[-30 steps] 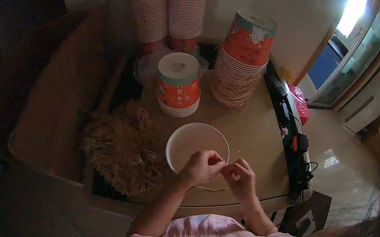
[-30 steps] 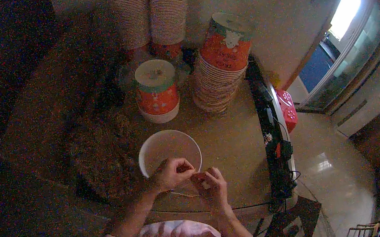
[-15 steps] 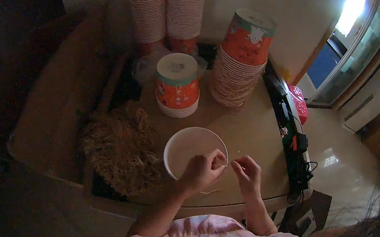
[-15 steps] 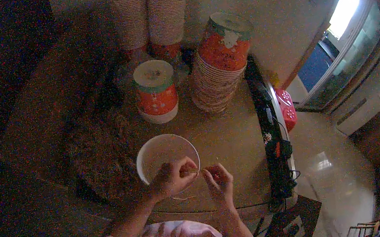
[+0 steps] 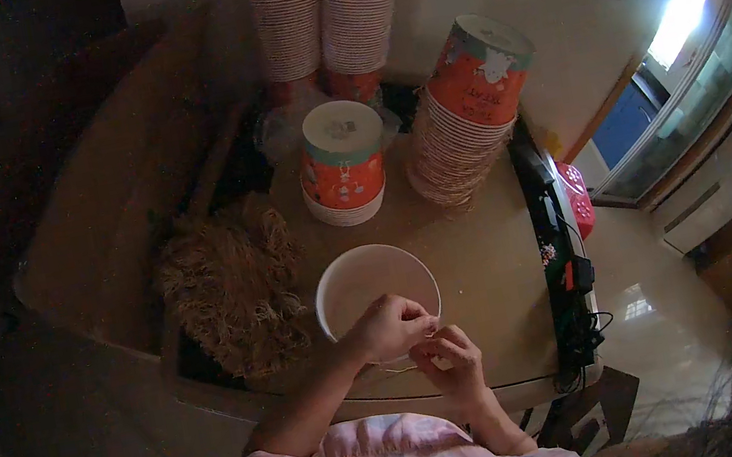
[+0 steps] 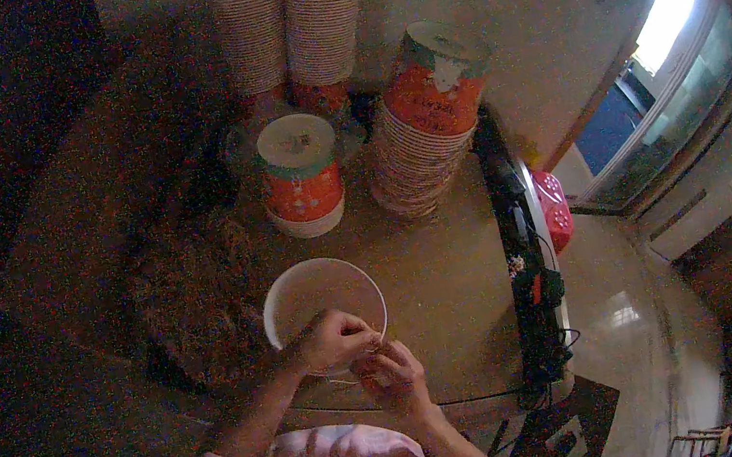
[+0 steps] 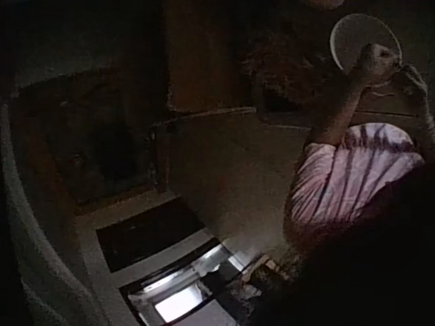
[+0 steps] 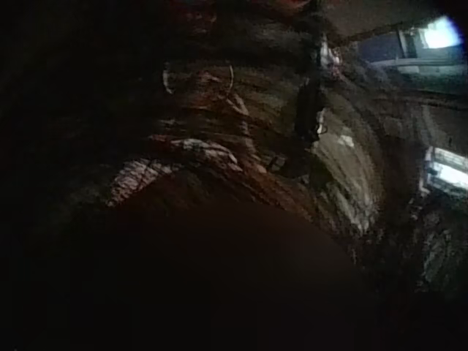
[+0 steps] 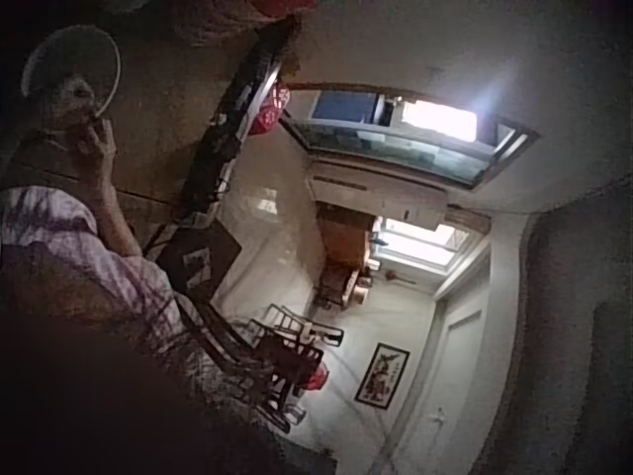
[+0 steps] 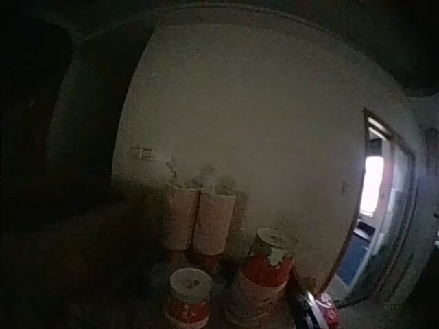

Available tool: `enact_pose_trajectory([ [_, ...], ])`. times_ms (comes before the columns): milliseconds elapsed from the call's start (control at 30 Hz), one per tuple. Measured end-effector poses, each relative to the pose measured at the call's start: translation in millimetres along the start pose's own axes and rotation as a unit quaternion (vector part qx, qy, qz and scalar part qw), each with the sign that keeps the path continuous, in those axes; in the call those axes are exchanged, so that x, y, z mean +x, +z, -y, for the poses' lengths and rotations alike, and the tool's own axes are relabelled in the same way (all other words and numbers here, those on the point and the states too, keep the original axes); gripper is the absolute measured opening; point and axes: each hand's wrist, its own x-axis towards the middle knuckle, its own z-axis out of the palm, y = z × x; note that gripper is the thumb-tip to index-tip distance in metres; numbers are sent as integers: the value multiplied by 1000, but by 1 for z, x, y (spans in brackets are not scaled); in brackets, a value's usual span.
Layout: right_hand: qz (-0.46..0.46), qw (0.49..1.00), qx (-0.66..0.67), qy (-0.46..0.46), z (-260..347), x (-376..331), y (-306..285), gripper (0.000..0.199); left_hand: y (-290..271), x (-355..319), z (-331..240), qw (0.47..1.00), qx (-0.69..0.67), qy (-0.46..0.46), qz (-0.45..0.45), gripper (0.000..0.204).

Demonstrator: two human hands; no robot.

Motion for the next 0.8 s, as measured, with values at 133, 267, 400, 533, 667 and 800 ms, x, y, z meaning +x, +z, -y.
enact_pose_trajectory([
  [133,27,943,-276,-184,2,4,-10,14,-3,-4,-13,999,-20,-6,39,20],
  [267,30,821,-469,-324,5,10,-26,7,1,-2,-2,998,-53,16,10,14],
  [400,-12,917,-310,-251,11,15,-28,3,1,-9,-18,997,-2,78,-29,13],
  [533,-10,939,-264,-219,17,21,-19,5,6,-12,-20,958,200,182,-92,12],
  [667,52,963,-210,-162,17,27,-21,10,11,-13,-18,956,208,176,-104,12],
  [800,60,979,-165,-102,15,31,-29,11,11,-13,-19,971,177,116,-114,13],
])
